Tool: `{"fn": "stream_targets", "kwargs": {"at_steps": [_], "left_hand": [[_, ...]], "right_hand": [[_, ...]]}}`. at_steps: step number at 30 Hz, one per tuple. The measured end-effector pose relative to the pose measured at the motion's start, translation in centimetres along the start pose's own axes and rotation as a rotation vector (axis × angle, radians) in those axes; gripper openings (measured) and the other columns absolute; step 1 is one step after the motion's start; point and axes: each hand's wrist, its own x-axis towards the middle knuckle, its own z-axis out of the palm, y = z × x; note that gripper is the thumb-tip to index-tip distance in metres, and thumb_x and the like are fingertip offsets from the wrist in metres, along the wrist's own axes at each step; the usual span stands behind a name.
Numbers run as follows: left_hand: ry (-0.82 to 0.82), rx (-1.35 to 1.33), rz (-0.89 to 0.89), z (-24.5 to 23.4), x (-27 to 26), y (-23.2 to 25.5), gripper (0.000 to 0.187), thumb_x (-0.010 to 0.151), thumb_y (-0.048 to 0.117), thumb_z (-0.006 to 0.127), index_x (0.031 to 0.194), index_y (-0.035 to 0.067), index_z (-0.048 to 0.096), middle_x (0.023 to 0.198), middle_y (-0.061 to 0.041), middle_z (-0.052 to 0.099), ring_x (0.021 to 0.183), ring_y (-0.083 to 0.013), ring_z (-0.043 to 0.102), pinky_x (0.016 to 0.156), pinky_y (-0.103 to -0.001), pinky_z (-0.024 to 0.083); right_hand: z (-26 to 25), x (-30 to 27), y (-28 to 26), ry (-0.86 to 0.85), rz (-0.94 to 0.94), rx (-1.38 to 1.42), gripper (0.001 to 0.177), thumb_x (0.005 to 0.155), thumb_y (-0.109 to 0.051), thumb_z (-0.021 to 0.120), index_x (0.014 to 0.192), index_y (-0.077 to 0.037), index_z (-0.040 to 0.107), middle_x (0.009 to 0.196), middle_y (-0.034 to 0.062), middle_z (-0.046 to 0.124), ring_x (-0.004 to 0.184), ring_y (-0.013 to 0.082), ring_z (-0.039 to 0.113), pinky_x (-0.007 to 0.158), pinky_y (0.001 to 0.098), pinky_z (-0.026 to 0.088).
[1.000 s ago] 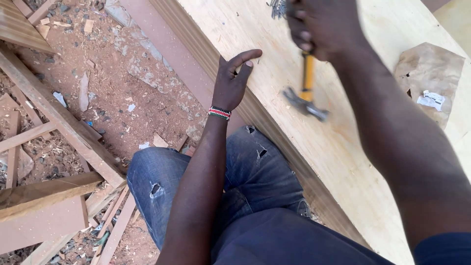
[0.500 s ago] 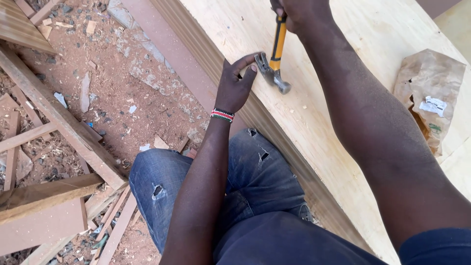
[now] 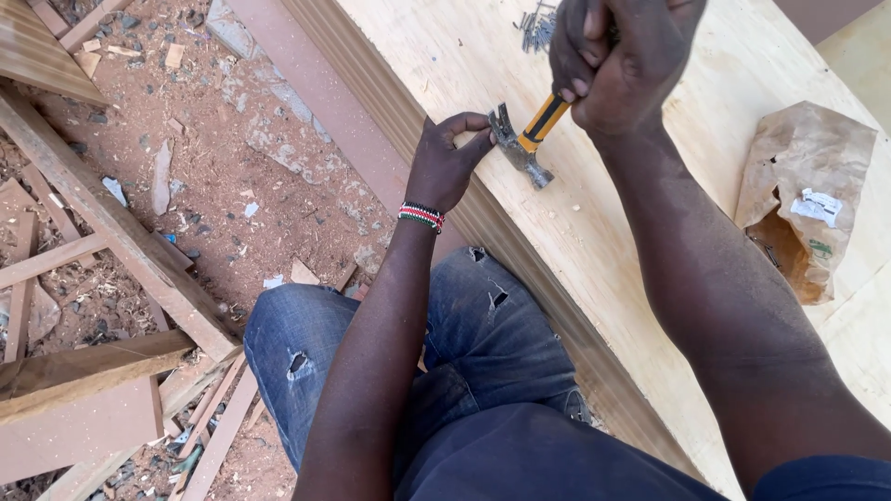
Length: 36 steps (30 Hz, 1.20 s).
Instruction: Hammering nails into a plywood sheet to attach it to a wooden frame in an outdoor workshop area.
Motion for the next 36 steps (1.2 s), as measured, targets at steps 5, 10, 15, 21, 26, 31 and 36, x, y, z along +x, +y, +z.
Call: {"fn": "stream_targets", "kwargs": {"at_steps": [5, 10, 15, 21, 26, 31, 36], "left_hand": [[0.021, -0.006, 0.025, 0.7, -1.0, 0.1, 0.025, 0.106, 0.044, 0.083, 0.117, 0.024, 0.091, 0.129, 0.0, 0.09, 0.137, -0.0215, 0.079, 0.15, -0.056, 0.013], [0.228, -0.093, 0.14, 2.5, -0.8, 0.2, 0.021, 0.111, 0.036, 0.081, 0.122, 0.024, 0.094, 0.125, 0.005, 0.094, 0.124, -0.0202, 0.087, 0.15, -0.066, 0.008], [0.283, -0.193, 0.093, 2.5, -1.1, 0.9, 0.026, 0.109, 0.045, 0.081, 0.122, 0.025, 0.092, 0.129, 0.002, 0.093, 0.134, -0.0204, 0.082, 0.139, -0.051, 0.036], [0.166, -0.078, 0.098, 0.6, -1.1, 1.2, 0.029, 0.11, 0.048, 0.077, 0.121, 0.027, 0.092, 0.128, 0.006, 0.093, 0.129, -0.0209, 0.08, 0.125, -0.05, 0.044], [0.144, -0.087, 0.11, 0.8, -0.8, 0.8, 0.028, 0.109, 0.047, 0.078, 0.118, 0.025, 0.093, 0.127, 0.007, 0.094, 0.129, -0.0217, 0.088, 0.147, -0.069, 0.011], [0.14, -0.081, 0.14, 0.8, -0.7, 0.4, 0.026, 0.11, 0.047, 0.077, 0.116, 0.027, 0.092, 0.127, 0.008, 0.094, 0.128, -0.0199, 0.087, 0.144, -0.067, 0.02], [0.154, -0.111, 0.149, 0.9, -0.6, 0.2, 0.025, 0.11, 0.046, 0.079, 0.116, 0.027, 0.093, 0.127, 0.008, 0.093, 0.129, -0.02, 0.087, 0.145, -0.067, 0.018]], "right_hand": [[-1.9, -0.9, -0.3, 0.029, 0.032, 0.086, 0.037, 0.121, -0.011, 0.055, 0.085, -0.01, 0.044, 0.068, 0.0073, 0.026, 0.046, 0.0182, 0.035, 0.043, 0.0351, 0.029], [-0.7, -0.1, -1.4, 0.029, 0.206, -0.013, 0.021, 0.112, -0.004, 0.05, 0.091, -0.01, 0.048, 0.071, 0.0064, 0.028, 0.05, 0.0168, 0.034, 0.047, 0.0328, 0.029], [-0.9, -1.7, -4.3, 0.038, 0.212, -0.25, 0.03, 0.119, -0.012, 0.06, 0.091, -0.002, 0.059, 0.074, 0.0117, 0.049, 0.061, 0.0275, 0.064, 0.057, 0.0346, 0.046], [-2.8, -7.5, -16.0, -0.082, 0.313, -0.873, 0.03, 0.146, -0.02, 0.062, 0.152, 0.005, 0.079, 0.099, 0.0072, 0.063, 0.087, 0.0149, 0.057, 0.076, 0.0299, 0.042], [-9.4, -13.1, -18.7, -0.569, 0.559, -0.679, 0.056, 0.105, -0.022, 0.075, 0.158, -0.007, 0.067, 0.102, 0.0045, 0.091, 0.083, 0.0122, 0.095, 0.067, 0.0204, 0.082], [-8.8, -17.5, -19.0, -0.54, 0.959, -0.179, 0.041, 0.121, -0.012, 0.046, 0.156, -0.007, 0.067, 0.154, 0.0244, 0.089, 0.136, 0.0333, 0.093, 0.115, 0.0486, 0.074], [-9.4, -21.0, -17.1, -0.353, 0.909, -0.079, 0.03, 0.114, -0.024, 0.067, 0.128, -0.001, 0.08, 0.141, 0.0288, 0.09, 0.123, 0.0377, 0.091, 0.104, 0.052, 0.07]]}}
